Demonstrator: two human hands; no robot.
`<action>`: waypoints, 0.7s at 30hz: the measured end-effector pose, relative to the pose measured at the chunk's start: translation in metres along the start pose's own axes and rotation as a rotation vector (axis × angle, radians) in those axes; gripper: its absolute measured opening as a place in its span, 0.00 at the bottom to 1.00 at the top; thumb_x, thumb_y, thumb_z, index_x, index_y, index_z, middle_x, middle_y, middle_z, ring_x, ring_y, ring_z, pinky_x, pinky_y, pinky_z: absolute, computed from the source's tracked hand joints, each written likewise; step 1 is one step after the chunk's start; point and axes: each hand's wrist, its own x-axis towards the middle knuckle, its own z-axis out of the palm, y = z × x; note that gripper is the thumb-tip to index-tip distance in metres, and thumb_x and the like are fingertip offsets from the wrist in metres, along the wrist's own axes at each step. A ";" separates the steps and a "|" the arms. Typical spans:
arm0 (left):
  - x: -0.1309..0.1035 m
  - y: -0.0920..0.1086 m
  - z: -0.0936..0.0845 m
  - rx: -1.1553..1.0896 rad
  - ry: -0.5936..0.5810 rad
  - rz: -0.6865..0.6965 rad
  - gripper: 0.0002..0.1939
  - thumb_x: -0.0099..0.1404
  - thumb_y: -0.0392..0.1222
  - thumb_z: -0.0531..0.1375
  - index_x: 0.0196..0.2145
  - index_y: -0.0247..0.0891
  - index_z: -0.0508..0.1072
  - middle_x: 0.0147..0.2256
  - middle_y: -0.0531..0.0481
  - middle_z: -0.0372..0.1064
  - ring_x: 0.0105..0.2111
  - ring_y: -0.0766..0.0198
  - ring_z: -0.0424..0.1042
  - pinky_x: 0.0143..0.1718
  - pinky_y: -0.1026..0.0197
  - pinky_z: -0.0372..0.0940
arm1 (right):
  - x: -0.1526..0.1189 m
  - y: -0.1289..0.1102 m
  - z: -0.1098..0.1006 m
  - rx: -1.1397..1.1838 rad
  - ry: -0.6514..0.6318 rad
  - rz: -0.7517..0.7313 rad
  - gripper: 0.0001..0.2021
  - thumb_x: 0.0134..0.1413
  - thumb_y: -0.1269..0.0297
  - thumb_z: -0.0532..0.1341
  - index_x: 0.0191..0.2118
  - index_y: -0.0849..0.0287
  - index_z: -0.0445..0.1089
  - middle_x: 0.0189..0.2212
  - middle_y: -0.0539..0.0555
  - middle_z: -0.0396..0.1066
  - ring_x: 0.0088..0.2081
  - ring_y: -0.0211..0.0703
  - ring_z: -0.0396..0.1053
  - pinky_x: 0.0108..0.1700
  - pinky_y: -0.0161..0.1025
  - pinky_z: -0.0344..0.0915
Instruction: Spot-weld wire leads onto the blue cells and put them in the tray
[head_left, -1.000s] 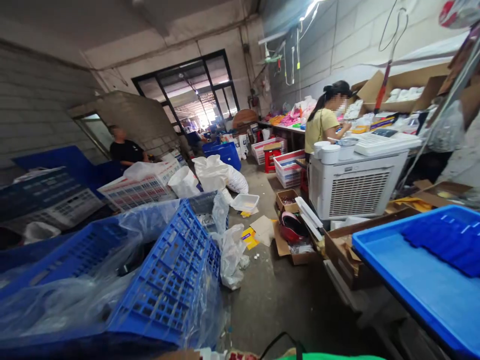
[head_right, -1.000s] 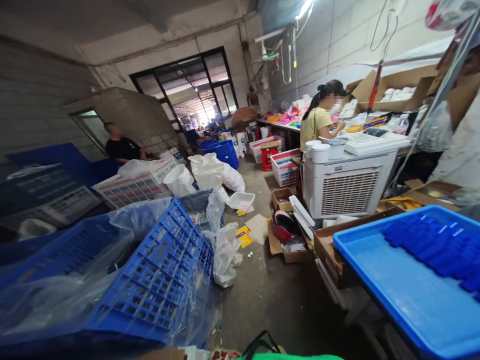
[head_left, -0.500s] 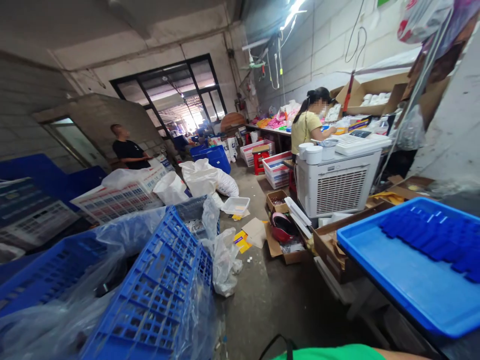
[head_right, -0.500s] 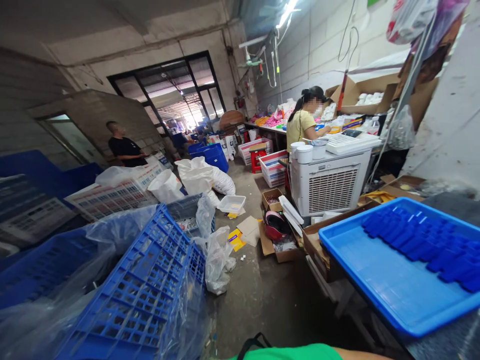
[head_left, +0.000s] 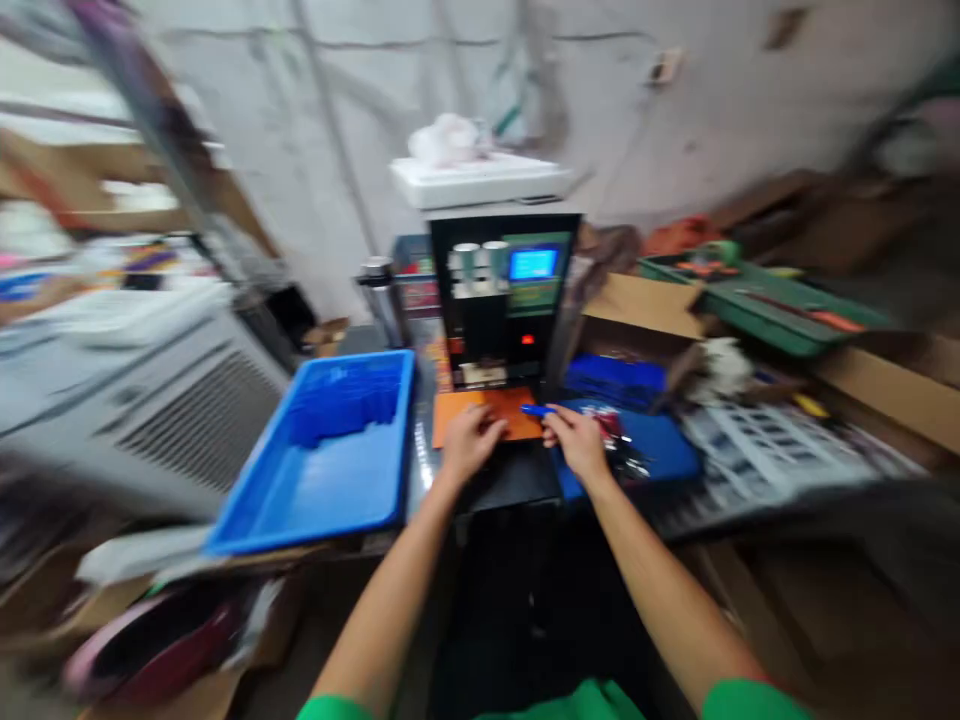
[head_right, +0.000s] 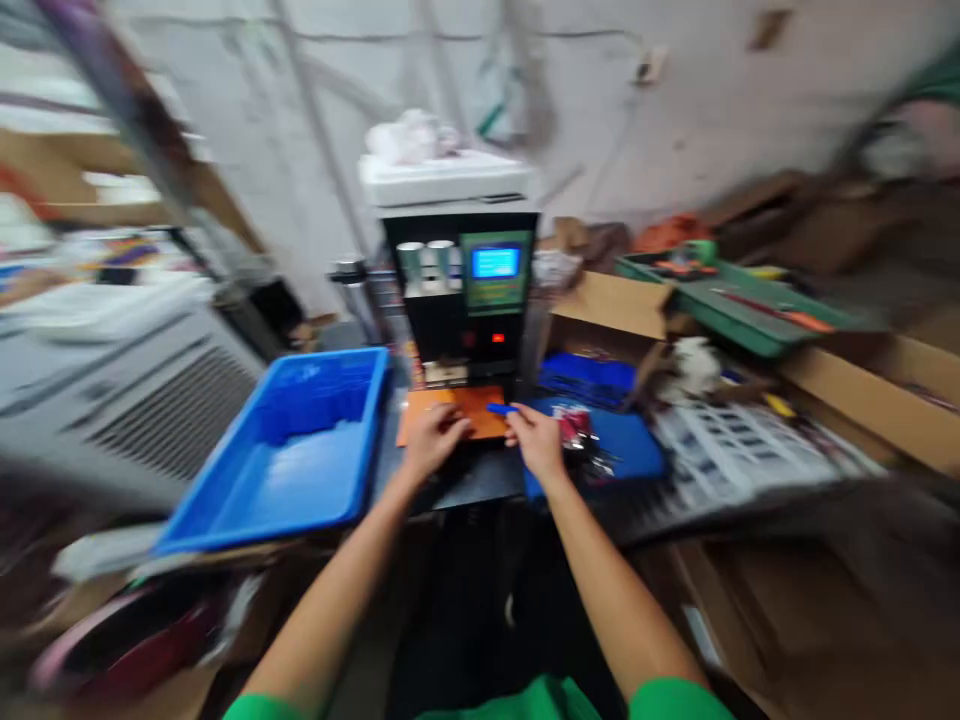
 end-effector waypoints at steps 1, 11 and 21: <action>0.008 -0.005 0.002 0.003 0.026 -0.007 0.16 0.65 0.52 0.60 0.41 0.38 0.76 0.35 0.45 0.74 0.34 0.59 0.73 0.37 0.59 0.66 | 0.004 0.001 -0.021 -0.008 0.055 0.002 0.24 0.55 0.51 0.65 0.49 0.66 0.73 0.29 0.53 0.74 0.27 0.41 0.72 0.31 0.41 0.73; 0.023 -0.008 -0.006 0.172 0.068 -0.001 0.20 0.64 0.57 0.56 0.41 0.40 0.77 0.36 0.48 0.76 0.35 0.59 0.75 0.36 0.60 0.65 | 0.051 0.007 -0.108 -0.514 0.474 -0.400 0.21 0.63 0.57 0.56 0.56 0.64 0.72 0.38 0.60 0.73 0.36 0.43 0.73 0.43 0.40 0.71; 0.026 -0.009 -0.007 0.200 0.090 0.020 0.19 0.65 0.56 0.56 0.40 0.39 0.77 0.36 0.48 0.76 0.35 0.58 0.74 0.35 0.60 0.64 | 0.103 -0.024 -0.115 -1.419 0.221 -0.057 0.21 0.66 0.74 0.47 0.60 0.72 0.65 0.46 0.70 0.70 0.46 0.52 0.72 0.49 0.43 0.68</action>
